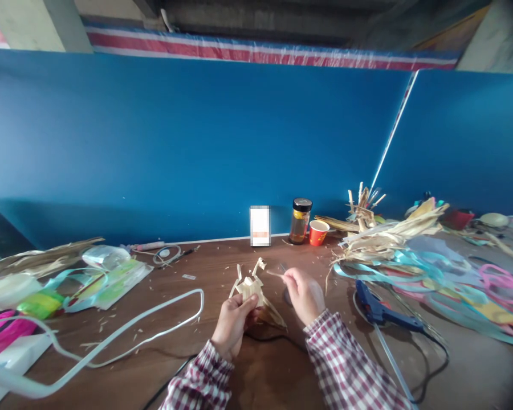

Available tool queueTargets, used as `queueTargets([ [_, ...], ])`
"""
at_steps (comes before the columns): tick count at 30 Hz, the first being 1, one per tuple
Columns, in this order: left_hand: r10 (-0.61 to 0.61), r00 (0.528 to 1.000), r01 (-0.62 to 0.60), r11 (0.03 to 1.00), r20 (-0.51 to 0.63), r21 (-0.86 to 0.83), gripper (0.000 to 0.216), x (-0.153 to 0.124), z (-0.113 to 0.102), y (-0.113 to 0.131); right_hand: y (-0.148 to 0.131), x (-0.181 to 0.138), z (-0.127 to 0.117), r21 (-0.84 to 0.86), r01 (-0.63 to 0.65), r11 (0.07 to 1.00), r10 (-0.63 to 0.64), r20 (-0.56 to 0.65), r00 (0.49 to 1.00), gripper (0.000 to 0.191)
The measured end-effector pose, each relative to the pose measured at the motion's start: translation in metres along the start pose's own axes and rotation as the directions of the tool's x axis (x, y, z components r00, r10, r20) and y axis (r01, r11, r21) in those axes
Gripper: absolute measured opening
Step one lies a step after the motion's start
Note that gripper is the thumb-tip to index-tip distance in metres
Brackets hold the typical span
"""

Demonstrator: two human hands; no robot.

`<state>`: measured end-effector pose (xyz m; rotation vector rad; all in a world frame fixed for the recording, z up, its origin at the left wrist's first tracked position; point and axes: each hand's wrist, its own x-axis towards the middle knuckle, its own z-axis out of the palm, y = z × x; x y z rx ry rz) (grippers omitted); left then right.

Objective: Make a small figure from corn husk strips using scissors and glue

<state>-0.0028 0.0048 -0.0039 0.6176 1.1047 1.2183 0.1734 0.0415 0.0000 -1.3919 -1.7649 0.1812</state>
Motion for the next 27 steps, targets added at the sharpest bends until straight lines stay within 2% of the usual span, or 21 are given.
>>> queueTargets([
  [2,0.018,0.999,-0.019,0.999,-0.029,-0.036,0.028,0.001,-0.002,0.003,0.006,0.005,-0.003,0.136,-0.118,0.984,0.125,-0.044,0.991,0.022],
  [3,0.022,0.999,-0.024,0.998,-0.040,-0.052,0.027,0.001,-0.003,0.005,0.008,0.007,-0.005,0.254,-0.203,0.946,0.216,-0.023,0.976,0.022],
  [4,0.025,0.999,-0.027,0.998,-0.047,-0.063,0.026,0.001,-0.004,0.006,0.010,0.008,-0.005,0.388,-0.295,0.873,0.306,0.034,0.951,0.023],
  [6,0.029,0.999,-0.032,0.997,-0.045,-0.068,0.026,0.001,-0.004,0.006,0.009,0.010,-0.005,0.621,-0.463,0.632,0.428,0.218,0.877,0.026],
  [8,0.047,0.998,-0.049,0.997,-0.036,-0.055,0.027,0.001,-0.003,0.006,0.006,0.009,-0.003,0.735,-0.564,0.376,0.445,0.390,0.806,0.028],
  [9,0.057,0.998,-0.059,0.997,-0.034,-0.045,0.028,0.001,-0.003,0.005,0.003,0.008,-0.002,0.756,-0.589,0.287,0.434,0.446,0.783,0.029],
  [11,0.077,0.997,-0.078,0.997,-0.026,-0.029,0.029,0.001,-0.002,0.004,-0.001,0.007,-0.001,0.762,-0.612,0.209,0.412,0.499,0.762,0.028],
  [18,0.067,0.996,-0.067,0.998,0.052,0.014,0.031,-0.003,0.000,0.002,-0.005,0.005,0.002,0.733,-0.603,0.314,0.418,0.463,0.781,0.026],
  [24,0.068,0.995,-0.072,0.996,0.079,0.057,0.030,-0.006,0.006,0.001,-0.003,0.003,0.007,0.613,-0.546,0.571,0.367,0.404,0.838,0.026],
  [27,0.070,0.992,-0.077,0.995,0.101,0.065,0.027,-0.007,0.007,0.001,-0.002,0.002,0.010,0.567,-0.499,0.655,0.285,0.426,0.858,0.026],
])
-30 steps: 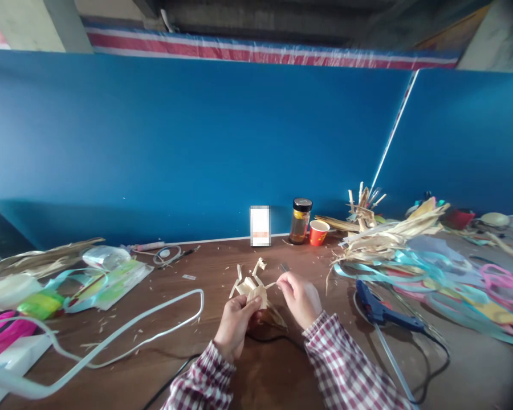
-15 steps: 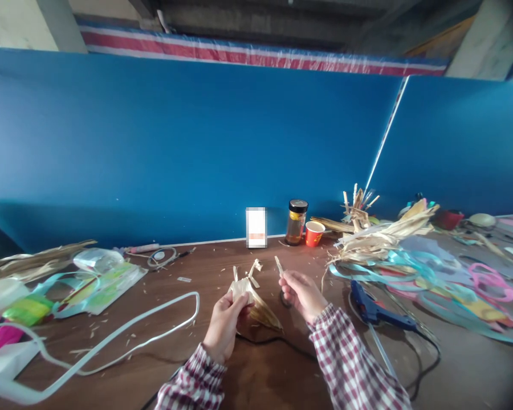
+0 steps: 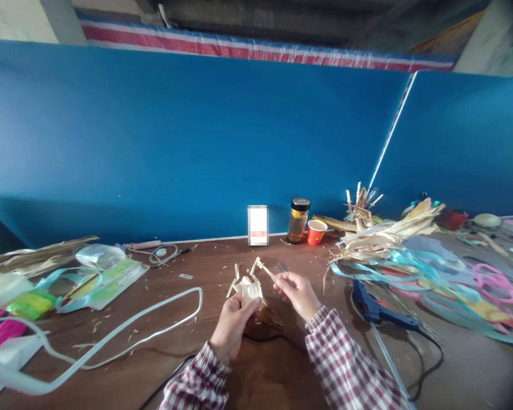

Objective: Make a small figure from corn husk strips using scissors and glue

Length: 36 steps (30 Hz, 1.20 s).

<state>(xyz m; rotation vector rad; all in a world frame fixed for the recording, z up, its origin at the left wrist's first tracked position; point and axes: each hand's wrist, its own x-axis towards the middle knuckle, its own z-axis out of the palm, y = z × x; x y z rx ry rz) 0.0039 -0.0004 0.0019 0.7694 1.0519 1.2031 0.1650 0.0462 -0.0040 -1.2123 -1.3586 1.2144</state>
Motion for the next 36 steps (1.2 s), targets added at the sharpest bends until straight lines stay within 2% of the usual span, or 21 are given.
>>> queueTargets([
  [2,-0.011,1.000,0.012,1.000,0.021,-0.013,0.027,0.000,-0.001,-0.001,0.001,-0.001,0.001,-0.051,0.066,0.997,-0.063,0.060,0.996,0.034],
  [4,-0.010,0.999,0.011,1.000,0.042,-0.027,0.027,0.001,-0.002,-0.002,0.001,-0.003,0.004,-0.125,0.163,0.979,-0.156,0.067,0.986,0.038],
  [7,0.016,0.998,-0.014,1.000,0.054,-0.025,0.025,0.002,-0.003,-0.004,-0.004,-0.008,0.009,-0.214,0.277,0.937,-0.267,0.073,0.961,0.026],
  [11,0.027,0.994,-0.023,0.999,0.103,-0.040,0.029,0.002,-0.002,-0.005,-0.014,-0.018,0.016,-0.270,0.336,0.902,-0.306,0.150,0.940,0.019],
  [15,0.012,0.996,-0.011,1.000,0.083,-0.014,0.033,0.002,-0.001,-0.006,-0.015,-0.019,0.018,-0.293,0.324,0.899,-0.297,0.135,0.945,0.021],
  [21,-0.017,1.000,0.017,1.000,-0.002,-0.025,0.035,0.004,-0.003,-0.004,-0.010,-0.014,0.014,-0.081,0.134,0.988,-0.122,0.136,0.983,0.032],
  [27,0.002,1.000,-0.003,0.999,-0.015,-0.038,0.035,0.004,-0.003,-0.004,-0.013,-0.015,0.013,-0.186,0.271,0.945,-0.253,0.115,0.961,0.029],
  [33,-0.002,0.998,-0.002,0.998,0.069,0.059,0.030,0.004,-0.005,-0.009,-0.012,-0.014,0.013,-0.218,0.252,0.943,-0.234,0.104,0.967,0.024],
  [36,0.013,0.994,-0.023,0.996,0.113,0.087,0.029,0.003,-0.005,-0.010,-0.013,-0.015,0.013,-0.248,0.282,0.927,-0.262,0.112,0.959,0.025],
])
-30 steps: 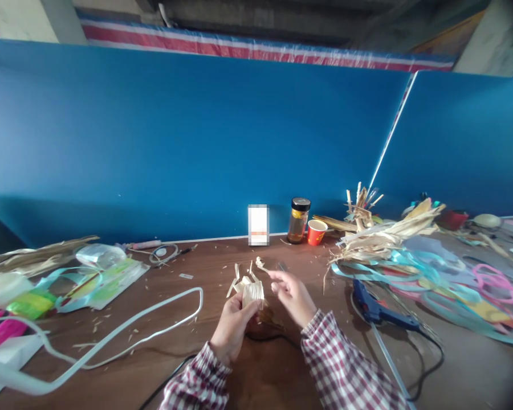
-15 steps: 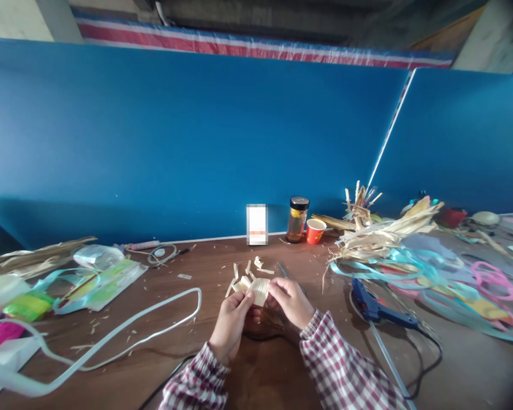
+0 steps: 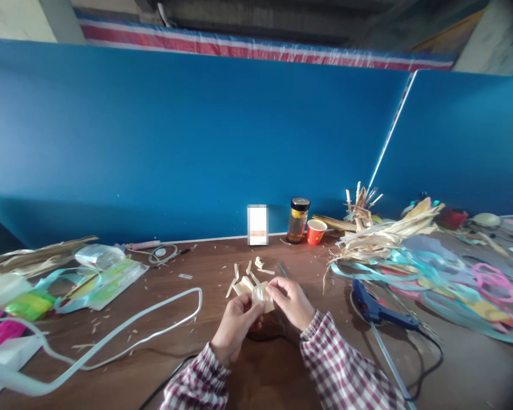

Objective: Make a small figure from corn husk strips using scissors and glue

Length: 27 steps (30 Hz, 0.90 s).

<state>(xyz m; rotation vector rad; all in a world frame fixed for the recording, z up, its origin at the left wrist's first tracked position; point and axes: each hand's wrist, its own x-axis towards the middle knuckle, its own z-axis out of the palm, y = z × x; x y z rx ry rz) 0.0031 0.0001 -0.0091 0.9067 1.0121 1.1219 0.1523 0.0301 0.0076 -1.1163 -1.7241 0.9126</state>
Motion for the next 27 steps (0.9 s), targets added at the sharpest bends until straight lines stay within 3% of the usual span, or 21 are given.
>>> queueTargets([
  [4,0.030,0.999,-0.030,0.999,-0.021,0.031,0.030,0.000,0.001,0.002,-0.002,-0.001,0.000,0.021,0.012,1.000,-0.012,0.013,1.000,0.028],
  [9,0.000,0.998,-0.001,1.000,-0.063,-0.013,0.030,0.001,-0.001,0.005,-0.002,-0.001,-0.001,0.164,0.017,0.986,-0.018,0.005,1.000,0.024],
  [13,-0.038,0.997,0.033,0.997,-0.072,-0.071,0.031,0.000,-0.003,0.010,-0.003,-0.001,-0.003,0.241,0.051,0.969,-0.078,0.102,0.992,0.021],
  [18,-0.052,0.995,0.039,0.989,-0.087,-0.140,0.033,-0.002,-0.004,0.015,-0.002,-0.001,-0.002,0.157,0.060,0.986,-0.076,0.099,0.992,0.010],
  [23,0.133,0.967,-0.139,0.990,-0.216,-0.010,0.058,-0.002,-0.004,0.014,0.001,0.000,0.000,0.120,0.015,0.993,-0.013,-0.020,1.000,0.018],
  [27,0.190,0.974,-0.182,0.981,-0.123,0.071,0.050,0.000,-0.005,0.011,0.001,-0.001,0.000,0.066,0.015,0.998,-0.011,-0.061,0.998,0.018],
])
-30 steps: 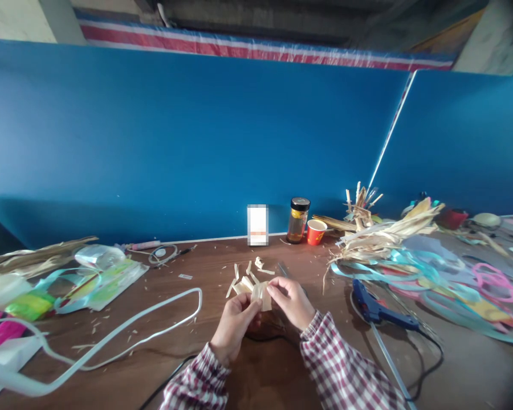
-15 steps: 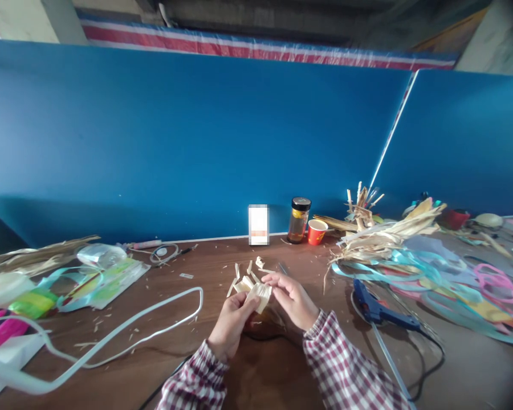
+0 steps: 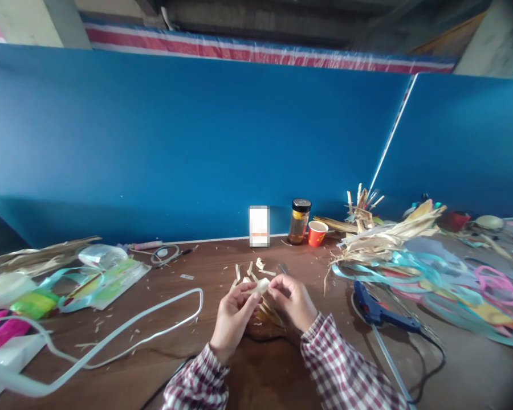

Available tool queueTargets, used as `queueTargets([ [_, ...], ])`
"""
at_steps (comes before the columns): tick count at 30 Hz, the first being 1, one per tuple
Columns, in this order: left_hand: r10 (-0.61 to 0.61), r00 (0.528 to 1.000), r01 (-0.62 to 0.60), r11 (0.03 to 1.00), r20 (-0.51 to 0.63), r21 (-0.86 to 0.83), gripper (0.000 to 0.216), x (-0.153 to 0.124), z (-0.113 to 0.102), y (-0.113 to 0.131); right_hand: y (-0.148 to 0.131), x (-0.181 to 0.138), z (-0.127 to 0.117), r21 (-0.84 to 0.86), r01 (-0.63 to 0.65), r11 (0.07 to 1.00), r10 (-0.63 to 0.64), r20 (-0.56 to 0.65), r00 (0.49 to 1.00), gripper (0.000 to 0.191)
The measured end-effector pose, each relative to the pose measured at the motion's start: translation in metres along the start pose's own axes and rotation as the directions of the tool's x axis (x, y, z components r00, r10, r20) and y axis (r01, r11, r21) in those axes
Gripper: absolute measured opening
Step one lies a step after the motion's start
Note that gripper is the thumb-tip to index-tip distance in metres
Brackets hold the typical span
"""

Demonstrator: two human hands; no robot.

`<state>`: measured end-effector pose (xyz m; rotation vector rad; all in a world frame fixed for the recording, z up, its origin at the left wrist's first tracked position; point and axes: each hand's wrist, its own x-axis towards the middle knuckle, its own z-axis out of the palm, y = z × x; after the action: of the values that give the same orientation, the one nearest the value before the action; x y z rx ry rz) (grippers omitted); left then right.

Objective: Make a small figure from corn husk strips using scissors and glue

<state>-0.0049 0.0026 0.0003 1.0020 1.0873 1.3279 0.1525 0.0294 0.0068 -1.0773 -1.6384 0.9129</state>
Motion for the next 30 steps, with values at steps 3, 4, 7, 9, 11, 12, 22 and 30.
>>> queueTargets([
  [3,0.014,1.000,-0.014,1.000,0.008,-0.005,0.044,0.003,-0.001,-0.006,-0.002,-0.001,0.000,-0.071,0.028,0.997,-0.031,-0.042,0.999,0.014],
  [4,0.033,0.999,-0.033,0.999,-0.007,0.017,0.040,0.005,-0.002,-0.008,-0.002,-0.001,0.000,-0.091,0.042,0.995,-0.047,-0.050,0.998,0.013],
  [7,0.082,0.995,-0.076,0.992,-0.064,0.100,0.027,0.007,-0.003,-0.012,-0.002,-0.002,0.002,-0.089,0.081,0.993,-0.084,-0.034,0.996,0.009],
  [9,0.079,0.994,-0.071,0.992,-0.073,0.104,0.023,0.008,-0.004,-0.013,-0.002,-0.002,0.003,-0.014,0.068,0.998,-0.068,0.012,0.998,0.008],
  [11,0.076,0.995,-0.069,0.993,-0.066,0.092,0.022,0.007,-0.004,-0.012,-0.001,-0.001,0.004,0.056,0.031,0.998,-0.034,0.048,0.998,0.010],
  [12,0.078,0.995,-0.072,0.993,-0.063,0.092,0.022,0.007,-0.004,-0.012,-0.001,-0.001,0.004,0.075,0.014,0.997,-0.018,0.054,0.998,0.010],
  [22,-0.002,0.996,0.003,1.000,-0.089,0.011,0.026,0.006,-0.002,-0.011,0.001,0.001,0.006,0.264,-0.146,0.953,0.134,0.062,0.989,0.021],
  [30,-0.069,0.988,0.055,0.993,-0.139,-0.102,0.029,0.002,0.004,-0.005,0.004,0.001,0.007,0.169,-0.122,0.978,0.122,0.008,0.992,0.022],
])
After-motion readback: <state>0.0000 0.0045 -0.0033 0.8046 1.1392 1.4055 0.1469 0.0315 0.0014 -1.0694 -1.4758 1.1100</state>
